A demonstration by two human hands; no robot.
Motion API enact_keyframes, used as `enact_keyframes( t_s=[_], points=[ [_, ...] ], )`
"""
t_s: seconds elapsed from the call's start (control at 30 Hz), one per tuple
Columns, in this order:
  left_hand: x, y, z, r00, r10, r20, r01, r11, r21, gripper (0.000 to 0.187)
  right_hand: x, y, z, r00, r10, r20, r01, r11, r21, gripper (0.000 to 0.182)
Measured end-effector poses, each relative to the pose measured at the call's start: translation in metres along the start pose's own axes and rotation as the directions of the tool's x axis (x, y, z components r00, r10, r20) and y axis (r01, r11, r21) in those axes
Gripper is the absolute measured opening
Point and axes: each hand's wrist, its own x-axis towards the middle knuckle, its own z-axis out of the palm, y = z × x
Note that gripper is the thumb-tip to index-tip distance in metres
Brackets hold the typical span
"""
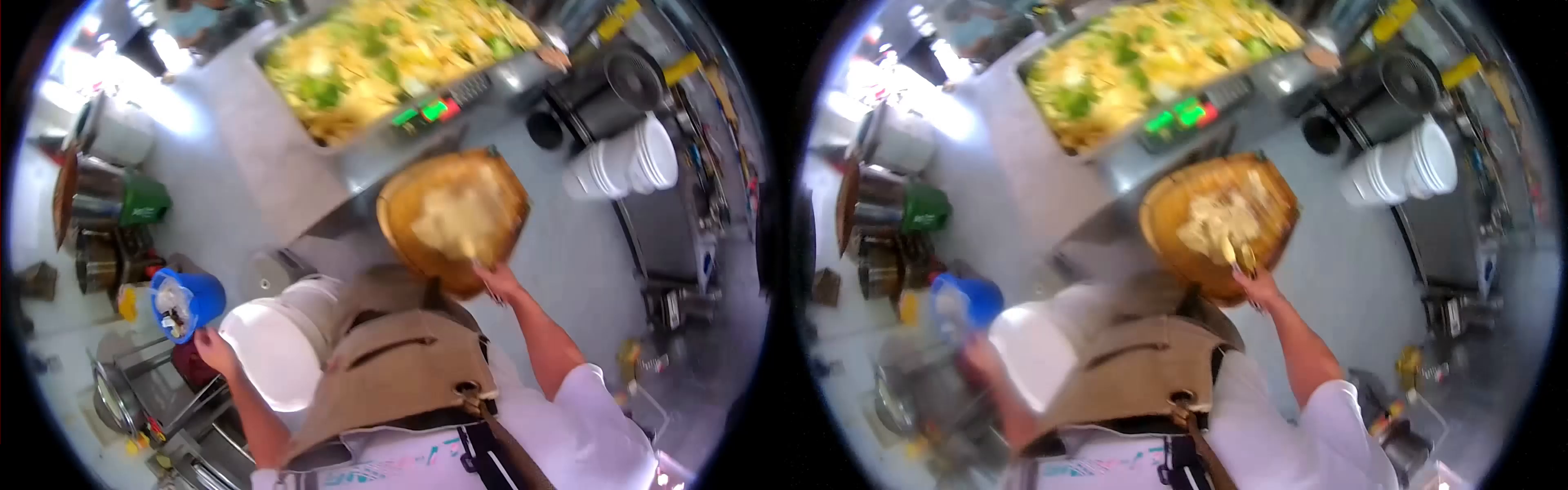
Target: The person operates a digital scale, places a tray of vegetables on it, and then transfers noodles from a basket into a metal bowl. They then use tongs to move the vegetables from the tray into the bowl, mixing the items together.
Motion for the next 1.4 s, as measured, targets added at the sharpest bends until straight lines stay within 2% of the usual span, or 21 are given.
enact_keyframes(
  t_s=[0.03,0.13,0.17,0.23,0.3,0.37,0.43,0.5,0.53,0.6,0.67,0.7,0.73,0.83,0.87,1.0,1.1,1.2,1.3,1.33,1.4],
  points=[
    [0.012,0.040,0.010,0.999,0.026,0.038,-0.023,0.997,-0.071,0.041,-0.011,-0.014,-0.006,0.993,0.113,-0.033,-0.111,0.993,0.042,0.047],
    [0.031,0.118,0.036,0.986,0.104,0.132,-0.070,0.969,-0.237,0.031,-0.035,-0.024,-0.020,0.978,0.151,-0.143,-0.134,0.984,0.121,0.045],
    [0.034,0.136,0.049,0.968,0.198,0.152,-0.127,0.915,-0.382,0.024,-0.040,-0.022,-0.022,0.975,0.138,-0.173,-0.115,0.984,0.136,0.045],
    [0.050,0.154,0.080,0.910,0.065,0.410,0.198,0.801,-0.565,0.022,-0.053,-0.012,-0.021,0.966,0.091,-0.241,-0.053,0.986,0.159,0.046],
    [0.055,0.196,0.102,0.852,0.151,0.501,0.206,0.783,-0.587,0.021,-0.069,-0.018,-0.021,0.959,-0.015,-0.283,0.065,0.983,0.170,0.053],
    [0.069,0.243,0.120,0.791,0.199,0.578,0.232,0.777,-0.585,0.022,-0.092,-0.063,-0.019,0.945,-0.039,-0.323,0.112,0.971,0.209,0.065],
    [0.076,0.306,0.121,0.754,0.262,0.603,0.278,0.704,-0.653,0.024,-0.110,-0.113,-0.021,0.920,-0.064,-0.387,0.106,0.991,0.088,0.075],
    [0.090,0.345,0.132,0.699,0.302,0.649,0.339,0.658,-0.672,0.029,-0.126,-0.177,-0.023,0.885,-0.259,-0.386,0.215,0.965,-0.153,0.079],
    [0.095,0.358,0.134,0.654,0.324,0.684,0.378,0.643,-0.666,0.031,-0.134,-0.216,-0.024,0.860,-0.348,-0.372,0.254,0.926,-0.278,0.082],
    [0.104,0.383,0.137,0.562,0.378,0.736,0.460,0.597,-0.657,0.035,-0.149,-0.309,-0.015,0.873,-0.399,-0.282,0.219,0.835,-0.504,0.086],
    [0.106,0.395,0.137,0.490,0.394,0.778,0.494,0.609,-0.620,0.038,-0.147,-0.376,0.000,0.802,-0.595,-0.062,0.309,0.501,-0.808,0.087],
    [0.106,0.399,0.140,0.450,0.400,0.799,0.509,0.621,-0.597,0.039,-0.144,-0.406,0.008,0.764,-0.641,0.075,0.335,0.294,-0.895,0.088],
    [0.105,0.400,0.145,0.436,0.438,0.786,0.501,0.608,-0.616,0.039,-0.140,-0.436,0.018,0.802,-0.584,0.127,0.318,0.237,-0.918,0.087],
    [0.098,0.412,0.139,0.362,0.466,0.807,0.613,0.533,-0.583,0.039,-0.125,-0.500,0.054,0.880,-0.416,0.229,0.288,0.085,-0.954,0.082],
    [0.099,0.413,0.142,0.326,0.443,0.835,0.643,0.543,-0.539,0.038,-0.118,-0.512,0.065,0.889,-0.384,0.248,0.287,0.047,-0.957,0.080],
    [0.100,0.404,0.151,0.298,0.495,0.816,0.709,0.457,-0.537,0.037,-0.091,-0.521,0.117,0.921,-0.267,0.283,0.258,-0.125,-0.958,0.071],
    [0.102,0.400,0.157,0.283,0.525,0.803,0.633,0.526,-0.568,0.036,-0.056,-0.487,0.142,0.888,-0.400,0.228,0.166,-0.183,-0.969,0.068],
    [0.106,0.397,0.156,0.264,0.552,0.791,0.619,0.532,-0.578,0.036,-0.037,-0.472,0.154,0.878,-0.459,0.134,0.109,-0.080,-0.991,0.061],
    [0.107,0.395,0.164,0.234,0.573,0.786,0.611,0.542,-0.577,0.037,-0.030,-0.468,0.141,0.838,-0.532,0.121,0.126,-0.027,-0.992,0.054],
    [0.107,0.393,0.166,0.232,0.592,0.772,0.596,0.541,-0.594,0.037,-0.029,-0.464,0.130,0.782,-0.608,0.139,0.183,0.010,-0.983,0.047],
    [0.107,0.389,0.170,0.265,0.674,0.689,0.511,0.508,-0.693,0.039,-0.039,-0.475,0.113,0.806,-0.583,0.100,0.127,0.007,-0.992,0.045]
  ],
)
